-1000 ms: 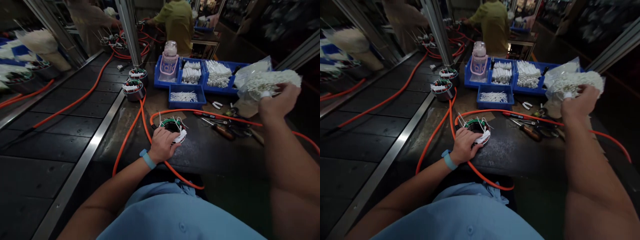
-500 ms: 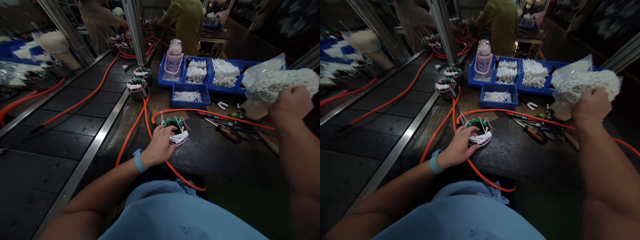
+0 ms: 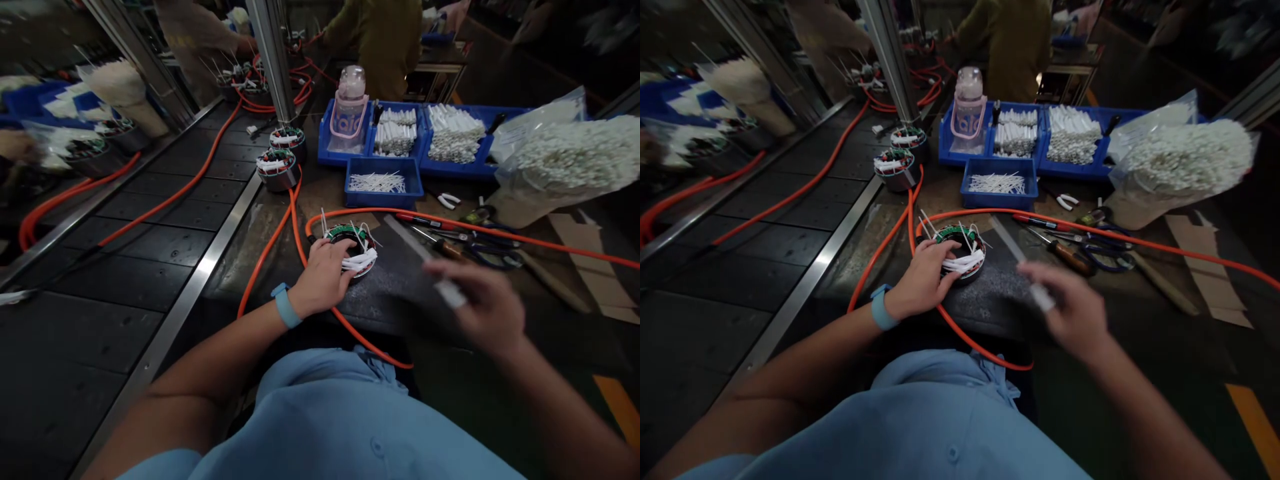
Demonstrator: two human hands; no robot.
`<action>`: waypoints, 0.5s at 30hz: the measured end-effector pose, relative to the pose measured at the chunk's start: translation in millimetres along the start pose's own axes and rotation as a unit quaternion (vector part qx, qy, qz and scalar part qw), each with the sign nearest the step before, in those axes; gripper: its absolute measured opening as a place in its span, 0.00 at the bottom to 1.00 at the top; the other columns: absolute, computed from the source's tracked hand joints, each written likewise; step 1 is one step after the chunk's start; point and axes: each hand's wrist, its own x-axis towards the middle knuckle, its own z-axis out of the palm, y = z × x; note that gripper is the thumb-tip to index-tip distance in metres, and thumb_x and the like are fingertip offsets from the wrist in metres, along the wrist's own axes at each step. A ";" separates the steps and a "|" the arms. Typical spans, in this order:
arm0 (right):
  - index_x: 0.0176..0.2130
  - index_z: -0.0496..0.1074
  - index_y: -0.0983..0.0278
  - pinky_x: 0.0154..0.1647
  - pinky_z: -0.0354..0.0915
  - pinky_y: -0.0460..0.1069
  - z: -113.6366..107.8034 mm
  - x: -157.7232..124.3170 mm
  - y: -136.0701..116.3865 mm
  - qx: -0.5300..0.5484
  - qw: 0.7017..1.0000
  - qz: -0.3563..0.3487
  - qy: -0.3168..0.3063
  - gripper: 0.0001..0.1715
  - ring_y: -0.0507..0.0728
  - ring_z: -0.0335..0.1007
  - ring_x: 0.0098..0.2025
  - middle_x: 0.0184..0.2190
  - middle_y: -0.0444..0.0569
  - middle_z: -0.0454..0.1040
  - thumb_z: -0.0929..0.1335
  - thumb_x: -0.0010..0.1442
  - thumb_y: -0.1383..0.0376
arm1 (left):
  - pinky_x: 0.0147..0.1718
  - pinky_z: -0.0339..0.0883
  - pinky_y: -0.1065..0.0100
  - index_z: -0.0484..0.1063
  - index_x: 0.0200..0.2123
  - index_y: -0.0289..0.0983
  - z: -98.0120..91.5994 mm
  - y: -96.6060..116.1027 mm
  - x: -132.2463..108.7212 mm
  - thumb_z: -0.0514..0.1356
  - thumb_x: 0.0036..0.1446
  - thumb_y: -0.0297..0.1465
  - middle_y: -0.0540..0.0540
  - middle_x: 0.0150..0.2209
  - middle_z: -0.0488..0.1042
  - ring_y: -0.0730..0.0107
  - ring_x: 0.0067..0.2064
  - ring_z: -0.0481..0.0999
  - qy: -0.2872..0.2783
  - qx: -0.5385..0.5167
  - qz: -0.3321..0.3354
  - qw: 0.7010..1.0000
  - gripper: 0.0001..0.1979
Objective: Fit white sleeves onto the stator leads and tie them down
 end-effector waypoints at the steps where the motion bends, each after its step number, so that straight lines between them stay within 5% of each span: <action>1: 0.43 0.70 0.60 0.43 0.73 0.50 11.4 -18.8 -9.1 0.029 0.996 -0.059 -0.052 0.15 0.56 0.75 0.44 0.41 0.50 0.78 0.65 0.56 0.74 | 0.58 0.51 0.52 0.59 0.52 0.34 1.5 0.1 -0.2 0.60 0.51 0.26 0.44 0.40 0.72 0.62 0.45 0.71 0.012 -0.003 -0.007 1.000 0.24; 4: 0.47 0.67 0.60 0.44 0.73 0.51 33.3 -61.5 -22.4 0.067 0.981 -0.156 -0.095 0.16 0.56 0.73 0.48 0.45 0.52 0.76 0.60 0.61 0.73 | 0.58 0.51 0.53 0.60 0.51 0.35 5.5 0.6 -0.9 0.61 0.50 0.26 0.46 0.38 0.72 0.63 0.44 0.71 0.034 -0.017 -0.015 0.999 0.23; 15: 0.54 0.62 0.55 0.44 0.74 0.55 52.3 -105.2 -10.9 0.062 0.991 -0.093 -0.073 0.25 0.57 0.70 0.51 0.48 0.50 0.74 0.61 0.60 0.73 | 0.58 0.50 0.52 0.58 0.55 0.35 -1.6 2.0 0.8 0.59 0.53 0.29 0.44 0.41 0.73 0.59 0.47 0.71 -0.008 0.015 0.007 1.000 0.26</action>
